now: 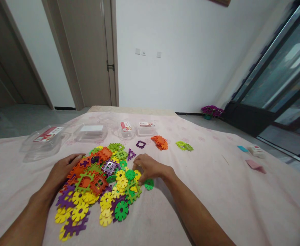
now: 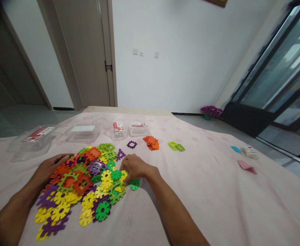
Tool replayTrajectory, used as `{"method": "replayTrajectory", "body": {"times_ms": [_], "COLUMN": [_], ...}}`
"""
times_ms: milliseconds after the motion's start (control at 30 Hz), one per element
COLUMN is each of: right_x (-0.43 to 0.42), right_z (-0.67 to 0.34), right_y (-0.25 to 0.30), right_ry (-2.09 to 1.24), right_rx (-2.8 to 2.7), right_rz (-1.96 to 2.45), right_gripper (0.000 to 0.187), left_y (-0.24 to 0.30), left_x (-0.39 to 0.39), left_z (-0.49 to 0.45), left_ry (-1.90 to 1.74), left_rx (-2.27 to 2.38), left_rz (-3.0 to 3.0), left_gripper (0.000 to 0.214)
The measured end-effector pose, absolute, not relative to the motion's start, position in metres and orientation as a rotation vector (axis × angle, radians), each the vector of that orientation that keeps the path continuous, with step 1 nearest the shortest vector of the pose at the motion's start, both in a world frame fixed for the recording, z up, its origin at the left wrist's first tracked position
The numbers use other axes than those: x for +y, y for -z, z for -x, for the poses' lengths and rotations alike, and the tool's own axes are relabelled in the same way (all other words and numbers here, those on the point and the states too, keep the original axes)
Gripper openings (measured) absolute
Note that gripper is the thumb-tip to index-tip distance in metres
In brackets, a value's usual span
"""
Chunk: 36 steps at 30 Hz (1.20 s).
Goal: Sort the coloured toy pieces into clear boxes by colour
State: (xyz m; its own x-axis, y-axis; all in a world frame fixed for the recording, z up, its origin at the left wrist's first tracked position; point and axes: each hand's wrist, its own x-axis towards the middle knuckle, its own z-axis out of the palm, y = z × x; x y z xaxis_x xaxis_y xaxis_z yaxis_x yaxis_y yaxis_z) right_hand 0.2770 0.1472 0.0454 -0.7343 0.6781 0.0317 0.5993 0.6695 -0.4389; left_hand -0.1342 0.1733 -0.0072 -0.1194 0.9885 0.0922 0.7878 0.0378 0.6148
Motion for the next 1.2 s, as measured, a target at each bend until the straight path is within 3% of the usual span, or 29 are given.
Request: {"method": "replayTrajectory", "body": {"times_ms": [133,233,367,533,833,1067,1200], "right_x": [0.149,0.152,0.157,0.167,0.170,0.165,0.152], "right_z": [-0.276,-0.281,-0.286,-0.295,-0.306,-0.322,-0.302], "right_y": [-0.044,-0.035,-0.024,-0.017,0.005,0.001,-0.010], "right_ry": [-0.656,-0.989,-1.427,-1.646,-1.055,-0.284,-0.306], "right_rx": [-2.593,-2.369,-1.997,-1.634,-1.141,-1.519,-1.754], "right_rz": [1.137,1.237,1.198,1.074,1.165,1.542,1.378], "right_gripper": [0.040,0.034,0.031,0.037,0.036,0.026,0.016], "left_y": [0.008,0.004,0.002,0.007,0.011,0.009,0.009], "left_x": [0.175,0.173,0.171,0.174,0.176,0.175,0.176], "left_z": [0.136,0.133,0.131,0.135,0.138,0.135,0.136], "left_ry": [-0.802,-0.813,-0.821,-0.788,-0.783,-0.822,-0.809], "left_rx": [1.890,1.890,1.887,1.901,1.909,1.894,1.893], "left_rz": [-1.722,-1.716,-1.698,-1.707,-1.712,-1.701,-1.699], "left_gripper": [0.055,0.054,0.053,0.055,0.056,0.054,0.055]}}
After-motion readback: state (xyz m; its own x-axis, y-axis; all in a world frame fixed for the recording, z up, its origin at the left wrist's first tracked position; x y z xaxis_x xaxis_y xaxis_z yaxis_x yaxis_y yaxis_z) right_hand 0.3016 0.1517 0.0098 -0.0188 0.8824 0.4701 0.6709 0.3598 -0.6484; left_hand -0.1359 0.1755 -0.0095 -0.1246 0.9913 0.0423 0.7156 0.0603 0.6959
